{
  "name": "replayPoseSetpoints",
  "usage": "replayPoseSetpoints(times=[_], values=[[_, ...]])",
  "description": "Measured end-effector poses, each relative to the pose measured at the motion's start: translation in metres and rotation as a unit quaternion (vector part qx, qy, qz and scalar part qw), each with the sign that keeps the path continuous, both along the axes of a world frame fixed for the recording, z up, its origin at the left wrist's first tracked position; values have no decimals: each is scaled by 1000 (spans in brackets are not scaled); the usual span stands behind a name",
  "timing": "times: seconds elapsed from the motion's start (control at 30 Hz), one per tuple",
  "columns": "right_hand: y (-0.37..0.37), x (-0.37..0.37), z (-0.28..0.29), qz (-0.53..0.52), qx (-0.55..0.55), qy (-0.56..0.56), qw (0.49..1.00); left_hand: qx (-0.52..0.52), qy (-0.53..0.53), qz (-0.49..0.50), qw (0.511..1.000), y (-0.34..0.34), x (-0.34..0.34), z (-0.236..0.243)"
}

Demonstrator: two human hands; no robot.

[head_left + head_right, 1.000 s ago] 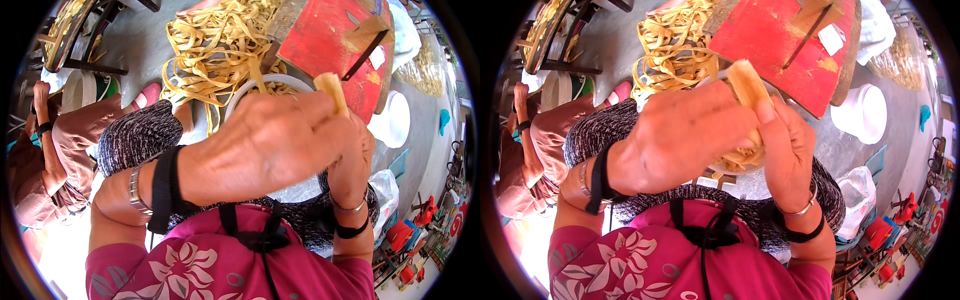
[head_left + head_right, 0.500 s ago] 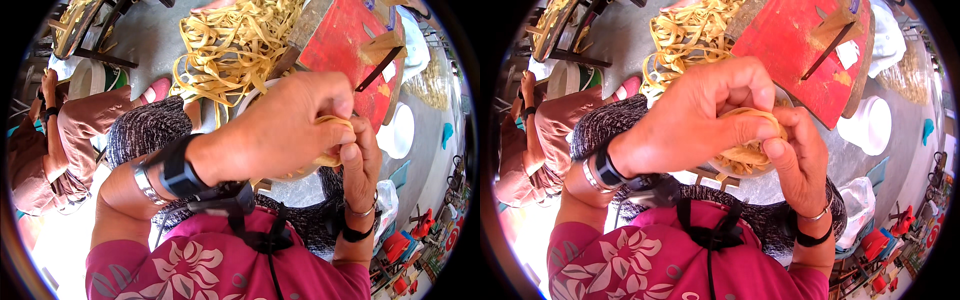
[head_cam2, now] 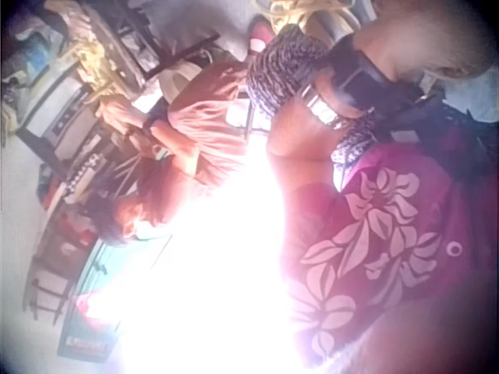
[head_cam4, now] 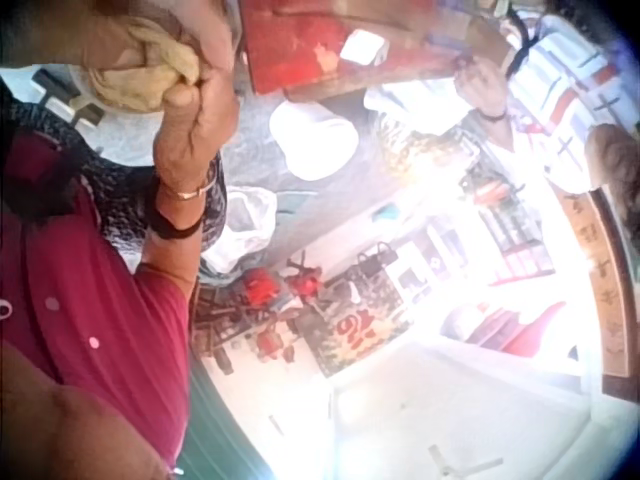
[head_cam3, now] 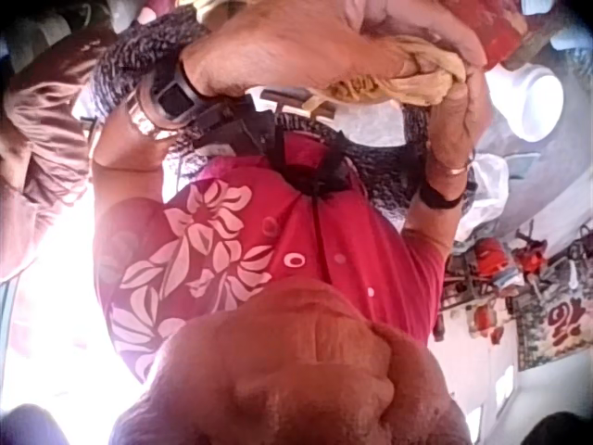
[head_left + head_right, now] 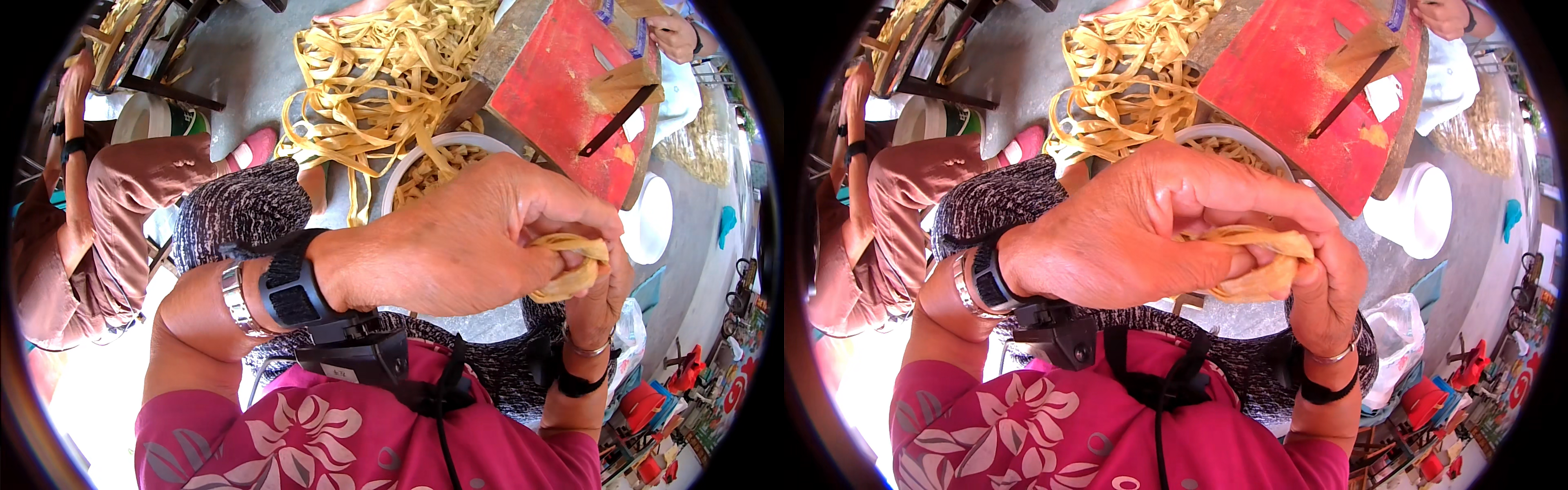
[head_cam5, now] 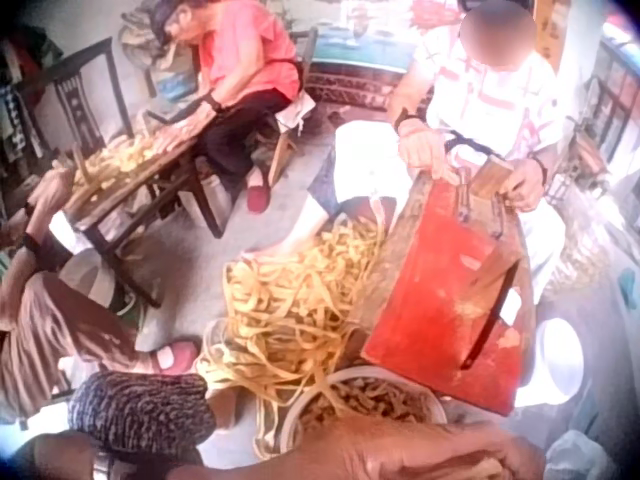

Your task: The person folds and rolls flat, light-colored strips of material by hand, placing the finished rolls into a white plastic bowl.

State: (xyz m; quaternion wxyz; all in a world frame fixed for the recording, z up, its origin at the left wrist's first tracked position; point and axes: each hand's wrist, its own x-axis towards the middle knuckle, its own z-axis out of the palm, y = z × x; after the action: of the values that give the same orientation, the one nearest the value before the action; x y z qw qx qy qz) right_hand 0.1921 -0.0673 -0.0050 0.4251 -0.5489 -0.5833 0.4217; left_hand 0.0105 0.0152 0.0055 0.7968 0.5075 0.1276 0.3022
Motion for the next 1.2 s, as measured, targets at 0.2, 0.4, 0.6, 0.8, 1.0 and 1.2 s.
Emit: replayPoseSetpoints(times=[0.2,0.4,0.6,0.8,1.0,1.2], values=[[-9,7,-3,-29,-35,50,998,-132,-93,-40,986,-7,9,-1],[-3,3,-5,-32,3,-14,999,204,93,133,965,-11,10,-2],[-6,-3,-10,-54,-25,16,998,293,104,193,931,-9,14,-12],[1,-9,-13,-49,10,55,997,208,104,155,960,-4,14,-9],[5,-14,-5,-116,0,102,988,-109,57,-12,992,2,10,-6],[1,-3,-8,-153,-46,-18,987,-340,-81,-157,924,-2,8,-14]])
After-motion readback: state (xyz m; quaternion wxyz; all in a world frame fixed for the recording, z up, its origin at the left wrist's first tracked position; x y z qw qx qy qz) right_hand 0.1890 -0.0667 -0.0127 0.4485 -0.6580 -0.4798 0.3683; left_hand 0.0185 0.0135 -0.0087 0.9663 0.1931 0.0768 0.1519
